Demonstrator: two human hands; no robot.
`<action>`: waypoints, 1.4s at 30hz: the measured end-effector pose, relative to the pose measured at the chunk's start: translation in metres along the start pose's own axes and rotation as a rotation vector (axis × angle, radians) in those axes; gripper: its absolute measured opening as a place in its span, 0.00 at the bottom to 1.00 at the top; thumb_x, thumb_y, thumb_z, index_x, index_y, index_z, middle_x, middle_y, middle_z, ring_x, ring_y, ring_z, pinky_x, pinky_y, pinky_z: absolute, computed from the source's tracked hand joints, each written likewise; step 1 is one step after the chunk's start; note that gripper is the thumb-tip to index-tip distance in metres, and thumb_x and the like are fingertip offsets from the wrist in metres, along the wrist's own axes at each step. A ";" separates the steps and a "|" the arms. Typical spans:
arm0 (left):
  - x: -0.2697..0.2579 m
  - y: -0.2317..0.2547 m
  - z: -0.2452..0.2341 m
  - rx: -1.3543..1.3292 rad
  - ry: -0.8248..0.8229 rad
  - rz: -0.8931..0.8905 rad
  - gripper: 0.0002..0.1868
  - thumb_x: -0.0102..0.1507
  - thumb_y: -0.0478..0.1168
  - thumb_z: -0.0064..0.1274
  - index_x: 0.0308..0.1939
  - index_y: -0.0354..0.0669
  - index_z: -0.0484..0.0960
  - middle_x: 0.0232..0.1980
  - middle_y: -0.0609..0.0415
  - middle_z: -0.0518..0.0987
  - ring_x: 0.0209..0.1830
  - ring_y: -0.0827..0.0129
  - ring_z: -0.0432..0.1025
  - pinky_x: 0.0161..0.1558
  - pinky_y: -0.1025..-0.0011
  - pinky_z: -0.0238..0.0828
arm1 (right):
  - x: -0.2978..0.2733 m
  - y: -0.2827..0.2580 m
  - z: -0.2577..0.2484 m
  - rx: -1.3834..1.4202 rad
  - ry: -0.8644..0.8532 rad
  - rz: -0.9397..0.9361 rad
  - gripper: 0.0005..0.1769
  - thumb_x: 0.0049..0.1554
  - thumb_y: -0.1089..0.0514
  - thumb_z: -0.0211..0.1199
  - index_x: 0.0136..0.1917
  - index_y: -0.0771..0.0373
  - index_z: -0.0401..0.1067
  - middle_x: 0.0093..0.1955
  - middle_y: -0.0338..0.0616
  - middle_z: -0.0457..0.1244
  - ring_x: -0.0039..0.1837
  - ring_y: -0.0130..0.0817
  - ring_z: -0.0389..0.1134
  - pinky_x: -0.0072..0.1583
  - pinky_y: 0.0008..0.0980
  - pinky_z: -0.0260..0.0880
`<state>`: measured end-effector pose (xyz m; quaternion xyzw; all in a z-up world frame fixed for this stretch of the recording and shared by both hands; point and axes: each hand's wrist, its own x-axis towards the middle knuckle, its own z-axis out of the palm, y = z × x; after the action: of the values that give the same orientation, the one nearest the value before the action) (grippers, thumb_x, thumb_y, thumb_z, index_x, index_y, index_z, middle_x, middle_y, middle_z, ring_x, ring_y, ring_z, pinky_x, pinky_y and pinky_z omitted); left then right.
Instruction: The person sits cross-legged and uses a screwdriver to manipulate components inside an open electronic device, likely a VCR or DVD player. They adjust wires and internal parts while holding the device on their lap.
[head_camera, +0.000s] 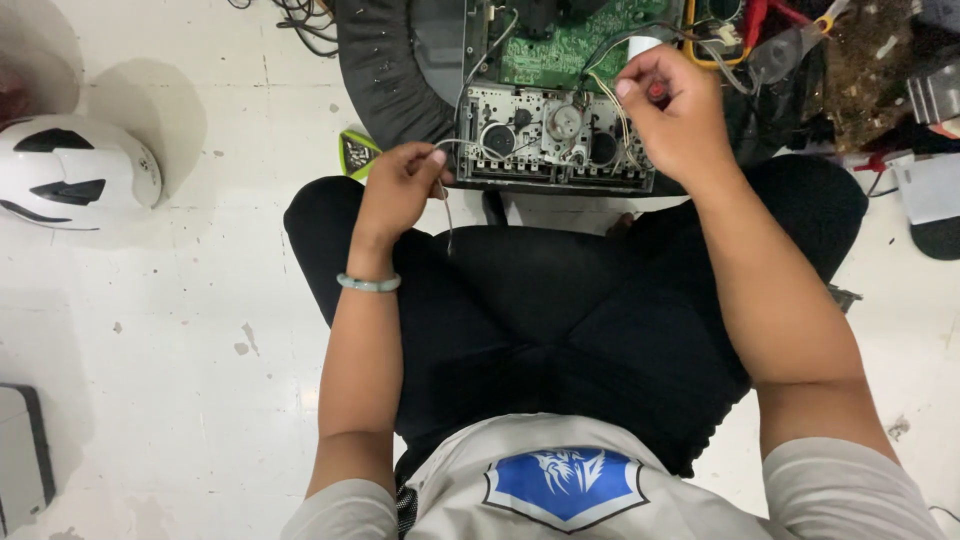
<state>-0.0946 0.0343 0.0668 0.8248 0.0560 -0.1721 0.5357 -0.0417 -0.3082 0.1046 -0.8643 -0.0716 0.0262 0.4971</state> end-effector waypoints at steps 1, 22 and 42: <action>-0.003 0.012 -0.003 -0.300 0.039 -0.107 0.12 0.68 0.42 0.52 0.48 0.35 0.82 0.35 0.49 0.85 0.26 0.72 0.75 0.37 0.71 0.78 | 0.001 -0.001 0.001 0.003 -0.046 -0.013 0.02 0.70 0.66 0.62 0.53 0.61 0.72 0.45 0.37 0.62 0.46 0.26 0.60 0.51 0.30 0.62; 0.023 0.098 0.108 -0.295 0.114 0.056 0.15 0.62 0.44 0.66 0.40 0.34 0.82 0.27 0.48 0.82 0.24 0.69 0.80 0.26 0.68 0.81 | -0.020 -0.043 0.033 0.416 0.068 -0.488 0.07 0.62 0.65 0.65 0.45 0.73 0.80 0.32 0.50 0.67 0.31 0.42 0.66 0.37 0.33 0.66; 0.014 0.116 0.103 -0.121 0.226 0.504 0.08 0.71 0.38 0.53 0.47 0.34 0.78 0.25 0.46 0.76 0.20 0.57 0.76 0.22 0.67 0.71 | -0.032 -0.019 0.034 0.639 0.078 -0.421 0.21 0.65 0.65 0.60 0.30 0.72 0.70 0.23 0.47 0.59 0.25 0.32 0.59 0.31 0.26 0.60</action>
<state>-0.0718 -0.1089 0.1247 0.7932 -0.0813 0.0631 0.6001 -0.0795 -0.2744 0.1025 -0.6324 -0.2168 -0.0882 0.7384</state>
